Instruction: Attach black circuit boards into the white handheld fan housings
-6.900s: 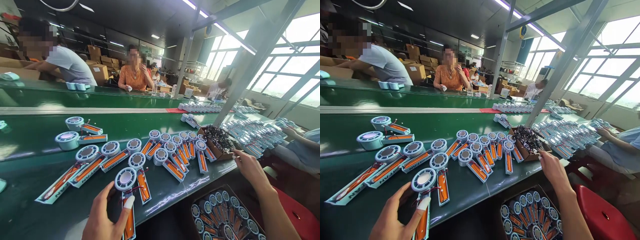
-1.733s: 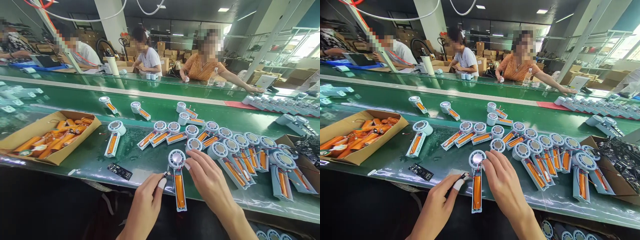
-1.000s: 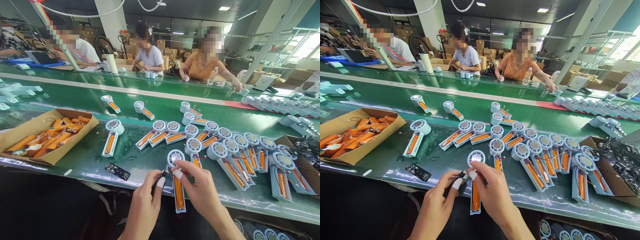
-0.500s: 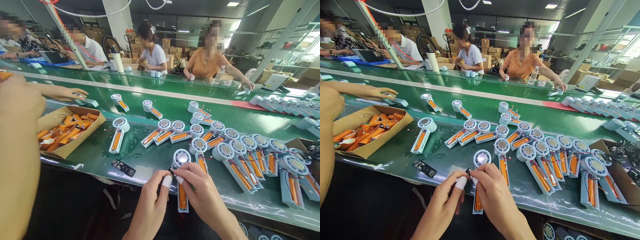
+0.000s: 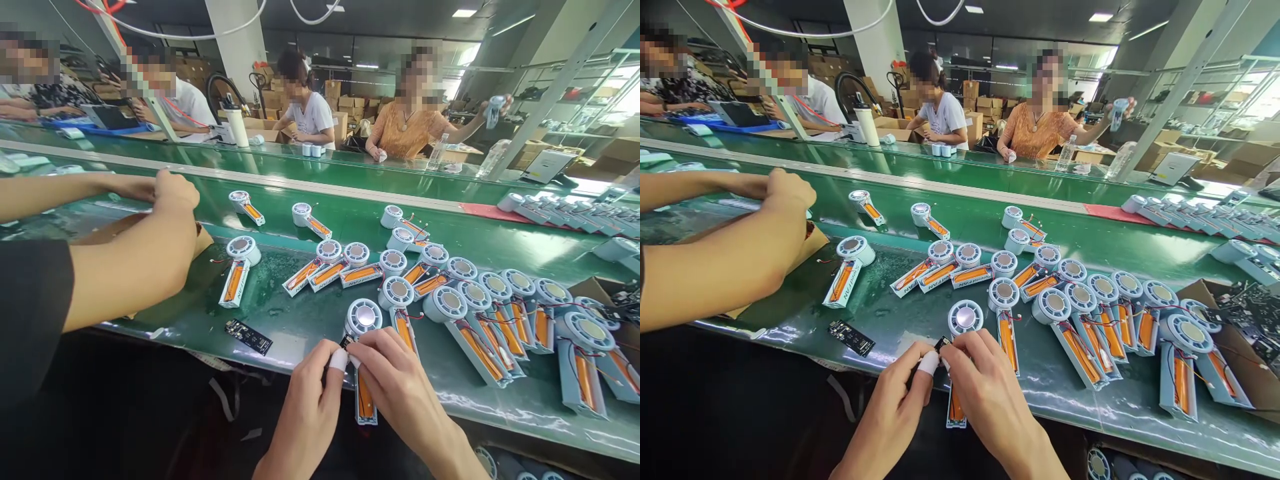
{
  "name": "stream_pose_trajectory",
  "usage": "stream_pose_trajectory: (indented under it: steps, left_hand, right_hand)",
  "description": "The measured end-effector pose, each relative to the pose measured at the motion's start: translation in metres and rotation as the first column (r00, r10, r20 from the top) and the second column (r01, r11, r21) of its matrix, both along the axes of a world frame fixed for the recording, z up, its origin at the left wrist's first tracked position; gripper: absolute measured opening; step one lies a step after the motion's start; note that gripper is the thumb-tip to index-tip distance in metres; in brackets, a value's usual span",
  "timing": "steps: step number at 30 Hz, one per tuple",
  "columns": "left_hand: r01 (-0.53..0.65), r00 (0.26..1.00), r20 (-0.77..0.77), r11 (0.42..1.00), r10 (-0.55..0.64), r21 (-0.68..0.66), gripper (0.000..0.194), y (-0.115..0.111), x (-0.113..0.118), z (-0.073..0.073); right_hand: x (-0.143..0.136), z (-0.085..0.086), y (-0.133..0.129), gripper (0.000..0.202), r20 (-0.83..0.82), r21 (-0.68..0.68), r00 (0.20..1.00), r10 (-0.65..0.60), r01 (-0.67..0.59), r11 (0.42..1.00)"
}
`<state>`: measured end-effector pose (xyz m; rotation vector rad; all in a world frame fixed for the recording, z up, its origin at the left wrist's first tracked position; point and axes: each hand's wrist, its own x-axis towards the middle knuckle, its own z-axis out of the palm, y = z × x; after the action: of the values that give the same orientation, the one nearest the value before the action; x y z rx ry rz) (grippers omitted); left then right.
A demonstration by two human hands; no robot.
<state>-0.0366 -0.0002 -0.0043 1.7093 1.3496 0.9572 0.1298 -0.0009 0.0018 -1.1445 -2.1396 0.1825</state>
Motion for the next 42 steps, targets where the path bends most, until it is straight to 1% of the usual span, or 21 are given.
stream_pose_trajectory:
  steps: [3, 4, 6, 9, 13, 15, 16, 18, 20, 22, 23, 24, 25, 27, 29, 31, 33, 35, 37, 40, 42]
  left_hand:
    - [-0.028, 0.996, 0.083, 0.995, 0.036, -0.092, 0.020, -0.001, -0.002, -0.007]
    - [-0.049, 0.991, 0.116, 0.991, 0.064, -0.128, 0.022, -0.002, -0.002, -0.009]
    - [-0.086, 0.979, 0.169, 0.980, 0.117, -0.182, 0.031, -0.003, -0.001, -0.009]
    - [-0.080, 0.979, 0.174, 0.982, 0.110, -0.169, 0.032, -0.004, 0.000, -0.004]
    - [-0.092, 0.987, 0.130, 0.995, 0.097, -0.045, 0.029, -0.004, 0.000, 0.002]
    - [-0.102, 0.989, 0.109, 0.994, 0.098, 0.033, 0.028, -0.005, 0.000, -0.001]
    - [-0.109, 0.991, 0.089, 0.989, 0.101, 0.095, 0.028, -0.006, 0.000, -0.003]
    - [-0.120, 0.993, 0.030, 0.957, 0.116, 0.263, 0.028, -0.009, 0.002, -0.010]
    - [-0.117, 0.990, -0.026, 0.896, 0.142, 0.429, 0.030, -0.012, 0.004, -0.016]
    - [-0.105, 0.986, -0.057, 0.852, 0.156, 0.513, 0.031, -0.013, 0.005, -0.019]
    - [-0.103, 0.986, -0.057, 0.849, 0.155, 0.519, 0.031, -0.013, 0.005, -0.019]
    - [-0.099, 0.988, -0.049, 0.858, 0.143, 0.504, 0.030, -0.012, 0.004, -0.018]
    - [-0.089, 0.992, -0.037, 0.882, 0.120, 0.463, 0.030, -0.010, 0.002, -0.016]
    - [-0.038, 0.999, 0.000, 0.948, 0.040, 0.317, 0.028, -0.005, -0.005, -0.009]
    - [0.039, 0.998, 0.052, 0.989, -0.047, 0.144, 0.027, 0.002, -0.012, -0.002]
    - [0.115, 0.988, 0.099, 0.993, -0.116, 0.013, 0.027, 0.008, -0.018, 0.003]
    - [0.160, 0.979, 0.141, 0.985, -0.150, -0.066, 0.026, 0.012, -0.021, 0.005]
    - [0.172, 0.972, 0.183, 0.978, -0.149, -0.118, 0.025, 0.013, -0.022, 0.004]
    - [0.154, 0.972, 0.198, 0.978, -0.125, -0.140, 0.025, 0.013, -0.021, 0.002]
    - [0.087, 0.989, 0.129, 0.991, -0.073, -0.105, 0.027, 0.011, -0.020, -0.003]
    - [0.036, 0.997, 0.070, 0.997, -0.031, -0.074, 0.030, 0.008, -0.020, -0.006]
  right_hand:
    - [0.003, -0.002, 0.002, 0.025, -0.026, 0.076, 0.995, -0.096, 0.097, 0.992]
    - [0.003, -0.001, 0.003, 0.025, -0.017, 0.084, 0.992, -0.124, 0.125, 0.989]
    - [0.003, 0.002, 0.003, 0.023, 0.029, 0.074, 0.988, -0.153, 0.150, 0.986]
    - [-0.001, 0.009, 0.003, 0.024, 0.104, 0.057, 0.983, -0.153, 0.147, 0.987]
    - [-0.004, 0.014, 0.004, 0.024, 0.152, 0.060, 0.973, -0.171, 0.164, 0.985]
    - [-0.007, 0.013, 0.004, 0.024, 0.170, 0.080, 0.964, -0.202, 0.191, 0.978]
    - [-0.008, 0.013, 0.003, 0.023, 0.183, 0.100, 0.959, -0.217, 0.201, 0.974]
    - [-0.012, 0.010, 0.001, 0.021, 0.221, 0.150, 0.946, -0.239, 0.209, 0.966]
    - [-0.016, 0.007, -0.002, 0.019, 0.273, 0.191, 0.927, -0.257, 0.210, 0.959]
    - [-0.018, 0.005, -0.003, 0.018, 0.294, 0.199, 0.917, -0.269, 0.217, 0.956]
    - [-0.017, 0.004, -0.003, 0.019, 0.281, 0.179, 0.923, -0.264, 0.219, 0.959]
    - [-0.015, 0.004, -0.001, 0.019, 0.246, 0.136, 0.938, -0.246, 0.218, 0.966]
    - [-0.012, 0.005, 0.001, 0.019, 0.190, 0.069, 0.957, -0.219, 0.210, 0.975]
    - [-0.003, 0.007, 0.006, 0.017, 0.055, -0.096, 0.986, -0.155, 0.160, 0.983]
    - [0.007, 0.011, 0.011, 0.021, -0.054, -0.237, 0.995, -0.081, 0.066, 0.969]
    - [0.014, 0.013, 0.015, 0.024, -0.122, -0.319, 0.992, -0.001, -0.038, 0.947]
    - [0.016, 0.015, 0.017, 0.021, -0.153, -0.346, 0.987, 0.043, -0.094, 0.933]
    - [0.014, 0.014, 0.017, 0.019, -0.148, -0.332, 0.989, 0.023, -0.072, 0.941]
    - [0.011, 0.014, 0.015, 0.021, -0.128, -0.319, 0.992, -0.018, -0.024, 0.947]
    - [0.012, 0.014, 0.009, 0.023, -0.106, -0.330, 0.991, -0.080, 0.041, 0.943]
    - [0.018, 0.014, 0.001, 0.031, -0.066, -0.327, 0.983, -0.171, 0.141, 0.934]
